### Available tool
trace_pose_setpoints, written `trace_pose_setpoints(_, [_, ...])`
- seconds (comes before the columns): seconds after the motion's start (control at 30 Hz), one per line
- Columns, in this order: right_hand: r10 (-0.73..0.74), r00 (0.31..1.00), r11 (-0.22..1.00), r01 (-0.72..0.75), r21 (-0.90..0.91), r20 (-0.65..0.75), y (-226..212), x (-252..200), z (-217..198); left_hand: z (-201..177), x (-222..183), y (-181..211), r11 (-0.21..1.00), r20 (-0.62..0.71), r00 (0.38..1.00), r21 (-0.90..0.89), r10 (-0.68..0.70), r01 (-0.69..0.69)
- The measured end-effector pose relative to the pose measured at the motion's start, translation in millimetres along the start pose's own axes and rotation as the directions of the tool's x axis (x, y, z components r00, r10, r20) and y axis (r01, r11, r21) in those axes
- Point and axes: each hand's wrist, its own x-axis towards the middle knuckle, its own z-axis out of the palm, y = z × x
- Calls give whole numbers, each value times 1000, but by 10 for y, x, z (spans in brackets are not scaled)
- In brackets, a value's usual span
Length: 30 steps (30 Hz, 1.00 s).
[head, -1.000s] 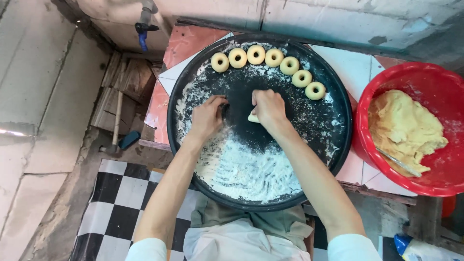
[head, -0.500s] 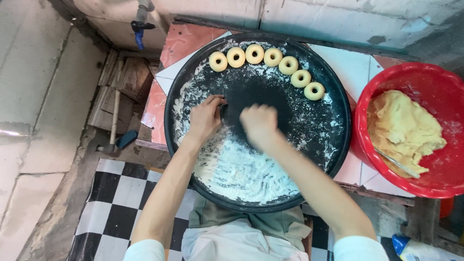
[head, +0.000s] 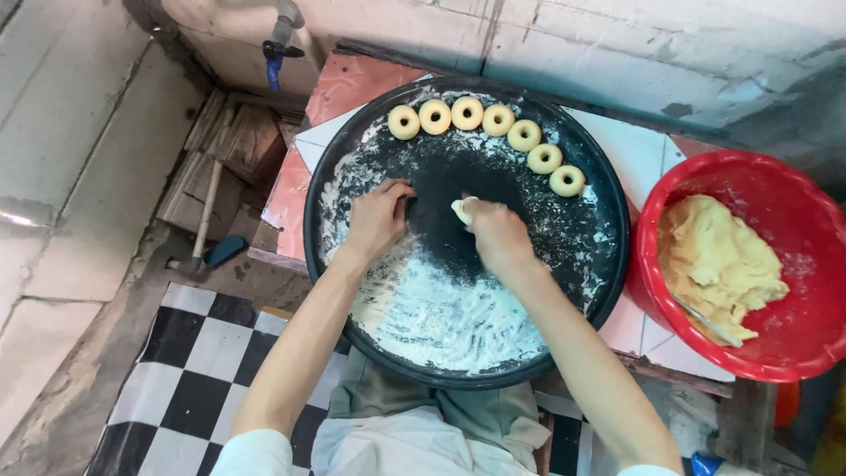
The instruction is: The person is shaping dough or clay into small rings by rolling pieces into balls and then pressing a hole through the center.
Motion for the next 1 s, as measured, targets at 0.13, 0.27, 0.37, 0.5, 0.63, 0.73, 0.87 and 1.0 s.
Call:
trace_pose_setpoints(0.13, [-157,933,824,-56,-564,-322,35,-69,1049,-159,35,169,999,10,1000,-33,14,-14])
trace_pose_setpoints(0.27, [65,996,926,-82,-369,-59,156,460,618,-142,-5,141,1000,1,1000,-15,-11,11])
trace_pose_setpoints(0.37, [270,926,959,-284,16,264,227,644,-87,-161,18,126,999,10,1000,-42,-8,8])
trace_pose_setpoints(0.5, [248,968,946,-248,211,30,681,913,712,-145,9,137,998,22,999,-56,-27,28])
trace_pose_setpoints(0.63, [193,980,981,-193,-6,38,341,704,576,-97,16,98,997,25,999,-62,-45,46])
trace_pose_setpoints(0.73, [149,989,984,-149,98,9,234,323,362,-186,9,153,995,45,997,-76,-58,61])
trace_pose_setpoints(0.87, [-147,944,931,31,-365,-295,178,-79,969,-145,26,174,997,16,999,-73,-34,35])
trace_pose_setpoints(1.0, [-220,900,698,-124,-705,-376,-377,-123,946,-162,36,182,996,7,1000,-79,-28,28])
